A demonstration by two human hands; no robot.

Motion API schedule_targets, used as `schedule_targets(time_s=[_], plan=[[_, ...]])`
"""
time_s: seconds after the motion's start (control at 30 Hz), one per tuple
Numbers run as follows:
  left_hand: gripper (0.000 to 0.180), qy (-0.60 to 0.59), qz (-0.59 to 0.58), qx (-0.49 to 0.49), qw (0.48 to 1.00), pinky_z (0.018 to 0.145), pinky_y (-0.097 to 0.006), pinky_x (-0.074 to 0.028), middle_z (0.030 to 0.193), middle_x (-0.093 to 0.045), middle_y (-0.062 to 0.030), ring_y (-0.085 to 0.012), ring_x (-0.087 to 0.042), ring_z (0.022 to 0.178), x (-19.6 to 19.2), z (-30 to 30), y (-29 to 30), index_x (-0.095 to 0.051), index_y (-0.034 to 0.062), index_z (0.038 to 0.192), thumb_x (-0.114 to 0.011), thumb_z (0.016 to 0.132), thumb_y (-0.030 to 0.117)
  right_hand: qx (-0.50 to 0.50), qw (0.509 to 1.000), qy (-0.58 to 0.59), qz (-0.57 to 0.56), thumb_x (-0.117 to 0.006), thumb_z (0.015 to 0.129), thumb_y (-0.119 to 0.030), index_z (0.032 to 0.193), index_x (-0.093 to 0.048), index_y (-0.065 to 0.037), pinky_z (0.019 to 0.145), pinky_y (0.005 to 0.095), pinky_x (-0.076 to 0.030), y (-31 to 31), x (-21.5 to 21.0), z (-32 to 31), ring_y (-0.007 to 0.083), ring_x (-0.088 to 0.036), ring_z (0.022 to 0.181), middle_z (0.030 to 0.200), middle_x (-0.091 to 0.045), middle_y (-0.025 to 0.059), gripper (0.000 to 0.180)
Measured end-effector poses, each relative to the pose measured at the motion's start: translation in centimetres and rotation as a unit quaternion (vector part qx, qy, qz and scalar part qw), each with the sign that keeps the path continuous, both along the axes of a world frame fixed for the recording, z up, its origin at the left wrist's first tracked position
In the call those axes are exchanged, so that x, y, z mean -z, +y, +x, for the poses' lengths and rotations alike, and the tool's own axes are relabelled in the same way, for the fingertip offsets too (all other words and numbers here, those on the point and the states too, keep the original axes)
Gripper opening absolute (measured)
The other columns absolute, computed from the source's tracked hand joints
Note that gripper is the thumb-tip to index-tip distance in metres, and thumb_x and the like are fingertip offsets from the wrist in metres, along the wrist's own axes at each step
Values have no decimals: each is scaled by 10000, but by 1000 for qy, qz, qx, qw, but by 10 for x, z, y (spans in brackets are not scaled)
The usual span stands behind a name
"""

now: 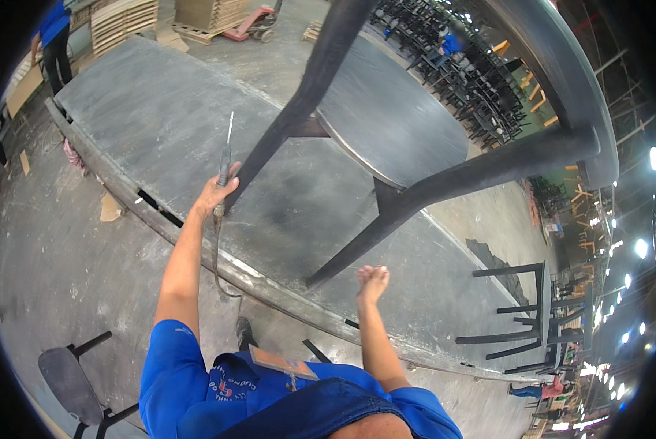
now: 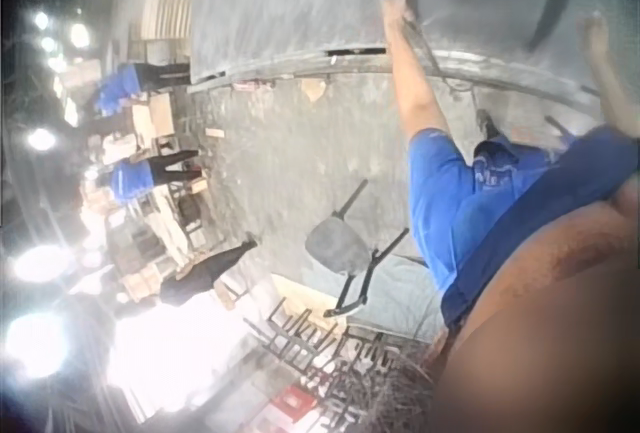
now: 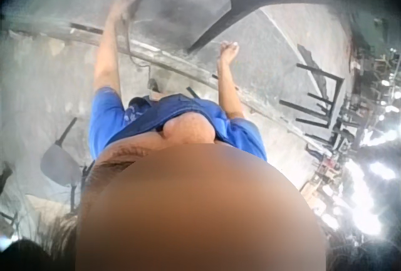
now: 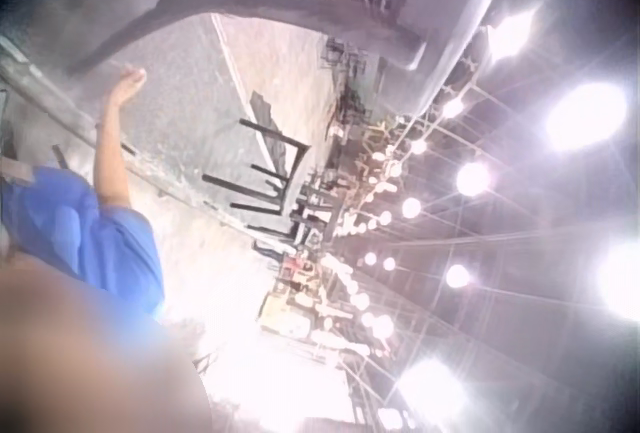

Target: The person inspects a black chair by lifting, rotating, and running their hands over the seat and legs. They mark the chair with a white marker and then place it back on the floor.

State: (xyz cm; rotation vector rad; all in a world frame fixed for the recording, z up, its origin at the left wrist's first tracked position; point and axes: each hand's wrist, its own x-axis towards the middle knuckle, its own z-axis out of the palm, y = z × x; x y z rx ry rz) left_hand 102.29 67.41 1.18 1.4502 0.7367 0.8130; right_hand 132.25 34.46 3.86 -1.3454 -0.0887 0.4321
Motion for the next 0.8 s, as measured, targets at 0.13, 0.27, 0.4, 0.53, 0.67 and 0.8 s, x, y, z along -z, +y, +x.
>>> schedule_targets(time_s=[0.13,0.27,0.4,0.53,0.67,0.8], plan=[[673,30,-99,-35,994,1065,-328,-276,1343,-483,-89,-204,-398,1266,14,7,-3,-432,46,1374,-606,877,465,-75,996,41,-16,-416,982,-338,1022,-449,-70,685,387,-530,31,75,1,261,-646,745,823,-629,145,273],[615,30,-19,-98,995,1031,-323,-307,1277,-511,-113,-210,-431,1203,20,12,-17,-446,14,1339,-589,897,417,-179,980,79,38,-416,954,-259,1013,-485,-54,634,370,-520,38,88,-5,279,-631,698,763,-621,154,224],[495,43,109,-118,986,998,-332,-339,1222,-523,-123,-203,-450,1154,22,21,-78,-480,-19,1276,-532,934,335,-164,982,92,6,-463,922,-220,990,-520,-30,594,403,-531,-9,65,23,278,-617,635,680,-598,149,209],[484,26,96,-115,988,980,-339,-357,1180,-537,-142,-211,-479,1122,-5,40,-173,-494,-53,1248,-533,935,315,-135,988,69,-28,-488,917,-217,979,-523,-21,545,409,-523,-87,22,56,277,-609,604,677,-595,151,209],[546,-23,108,-136,985,946,-331,-385,1146,-557,-154,-221,-506,1091,-59,80,-270,-492,-76,1241,-557,921,361,-85,991,106,7,-484,928,-214,985,-508,-21,546,412,-547,-176,-34,88,277,-610,601,697,-586,153,203],[559,13,115,-119,986,937,-343,-388,1125,-559,-174,-232,-509,1079,-99,122,-346,-495,-81,1227,-559,918,380,-54,995,70,40,-408,938,-138,951,-482,-8,506,385,-545,-252,-67,120,274,-615,566,662,-578,154,150]])
